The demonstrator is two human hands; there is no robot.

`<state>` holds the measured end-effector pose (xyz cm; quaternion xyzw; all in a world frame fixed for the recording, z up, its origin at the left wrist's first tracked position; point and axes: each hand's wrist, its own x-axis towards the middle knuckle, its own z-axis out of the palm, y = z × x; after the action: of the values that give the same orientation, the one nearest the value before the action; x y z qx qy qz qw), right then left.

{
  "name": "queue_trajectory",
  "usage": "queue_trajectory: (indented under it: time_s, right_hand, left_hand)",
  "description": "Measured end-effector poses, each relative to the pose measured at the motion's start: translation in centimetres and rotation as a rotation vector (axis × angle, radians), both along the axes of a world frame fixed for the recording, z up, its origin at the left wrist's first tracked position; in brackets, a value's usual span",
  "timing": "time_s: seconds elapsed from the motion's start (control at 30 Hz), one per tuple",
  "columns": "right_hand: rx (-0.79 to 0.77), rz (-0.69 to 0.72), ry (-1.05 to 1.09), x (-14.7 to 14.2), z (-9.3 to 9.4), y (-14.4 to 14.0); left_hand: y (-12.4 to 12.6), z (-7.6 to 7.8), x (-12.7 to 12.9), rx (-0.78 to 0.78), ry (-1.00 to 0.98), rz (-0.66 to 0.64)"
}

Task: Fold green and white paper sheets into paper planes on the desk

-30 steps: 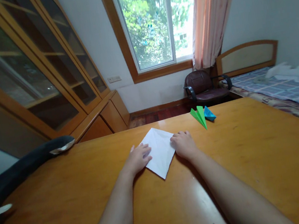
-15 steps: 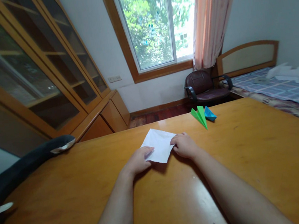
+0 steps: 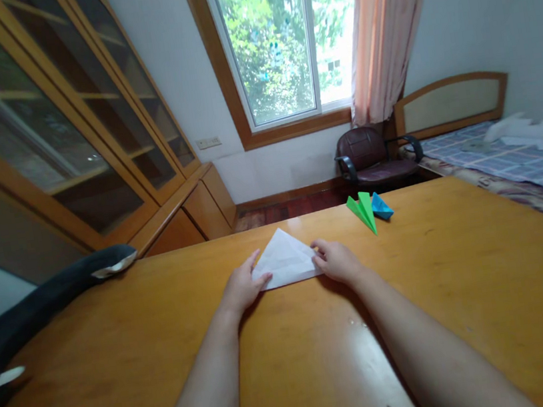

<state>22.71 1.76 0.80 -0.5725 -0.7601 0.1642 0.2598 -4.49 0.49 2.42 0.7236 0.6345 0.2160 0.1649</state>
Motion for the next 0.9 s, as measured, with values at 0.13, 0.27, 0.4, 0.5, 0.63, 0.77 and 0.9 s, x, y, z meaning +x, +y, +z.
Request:
queue_trajectory:
  time_s: [0.13, 0.27, 0.4, 0.5, 0.63, 0.77, 0.9]
  right_hand:
    - [-0.019, -0.047, -0.079, -0.2, -0.4, 0.2]
    - [0.021, -0.037, -0.205, -0.4, -0.5, 0.0]
    - [0.071, -0.086, -0.290, -0.7, -0.4, -0.2]
    - [0.131, -0.119, -0.362, -1.4, -0.3, -0.4]
    - [0.163, -0.075, -0.422, -2.7, -0.2, -1.0]
    - [0.130, -0.041, -0.439, -3.4, -0.2, -1.2]
    - [0.118, -0.045, -0.423, -3.3, -0.5, -1.1]
  left_hand:
    - [0.1, -0.3, 0.0, -0.006, 0.093, 0.026]
    - [0.0, -0.1, -0.1, -0.021, 0.234, 0.028]
    - [-0.1, 0.0, 0.0, -0.063, 0.340, 0.067]
    - [-0.2, -0.3, 0.9, -0.040, 0.391, 0.095]
    - [-0.8, -0.9, 3.2, -0.010, 0.362, 0.111]
    - [-1.3, -1.2, 4.8, 0.003, 0.309, 0.083]
    - [-1.2, -1.3, 4.7, -0.013, 0.261, 0.086]
